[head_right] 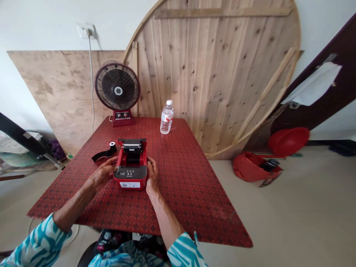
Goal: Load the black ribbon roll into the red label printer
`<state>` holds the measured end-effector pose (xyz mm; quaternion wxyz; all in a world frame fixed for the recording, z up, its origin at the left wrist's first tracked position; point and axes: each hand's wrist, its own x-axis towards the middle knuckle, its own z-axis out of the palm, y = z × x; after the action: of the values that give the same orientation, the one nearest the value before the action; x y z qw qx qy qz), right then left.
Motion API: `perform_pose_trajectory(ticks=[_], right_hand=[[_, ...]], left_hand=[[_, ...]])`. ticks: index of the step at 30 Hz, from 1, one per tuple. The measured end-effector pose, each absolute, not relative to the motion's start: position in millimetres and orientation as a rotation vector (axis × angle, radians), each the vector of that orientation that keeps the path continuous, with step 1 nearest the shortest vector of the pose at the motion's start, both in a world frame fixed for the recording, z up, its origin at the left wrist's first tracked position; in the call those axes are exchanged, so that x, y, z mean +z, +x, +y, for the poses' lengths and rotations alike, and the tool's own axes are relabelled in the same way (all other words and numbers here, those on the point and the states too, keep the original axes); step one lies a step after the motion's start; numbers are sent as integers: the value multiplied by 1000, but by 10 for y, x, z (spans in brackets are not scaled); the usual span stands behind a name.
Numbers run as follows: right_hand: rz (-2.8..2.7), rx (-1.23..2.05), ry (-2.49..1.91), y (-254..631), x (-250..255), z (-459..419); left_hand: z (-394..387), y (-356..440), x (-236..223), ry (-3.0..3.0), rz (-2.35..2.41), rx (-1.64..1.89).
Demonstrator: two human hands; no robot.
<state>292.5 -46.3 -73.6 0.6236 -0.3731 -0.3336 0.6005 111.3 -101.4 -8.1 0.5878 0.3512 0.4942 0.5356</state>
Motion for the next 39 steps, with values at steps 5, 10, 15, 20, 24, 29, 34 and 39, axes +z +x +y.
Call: perform_pose_trajectory(ticks=[5, 10, 15, 20, 24, 29, 34, 39], right_hand=[[-781, 1379, -864, 2932, -725, -469], [-762, 1373, -857, 2918, -717, -462], [-766, 1382, -858, 2919, -700, -451], [-829, 1336, -884, 2922, -715, -439], [-856, 1321, -864, 2909, -701, -439], [-860, 1317, -884, 2913, -667, -435], [-862, 1319, -889, 2935, -668, -438], [-826, 1355, -885, 2940, -710, -425]], left_hand=[[-1018, 1098, -91, 921, 1170, 1222], [-1004, 1090, 79, 1424, 1533, 1278], [-692, 1318, 438, 2276, 1638, 648], [-330, 1610, 536, 2478, 1838, -205], [-234, 1651, 499, 2494, 1879, -305], [-261, 1652, 553, 2523, 1847, -352], [-524, 1512, 831, 2600, 1785, -174], [-767, 867, 1254, 2400, 1821, 627]])
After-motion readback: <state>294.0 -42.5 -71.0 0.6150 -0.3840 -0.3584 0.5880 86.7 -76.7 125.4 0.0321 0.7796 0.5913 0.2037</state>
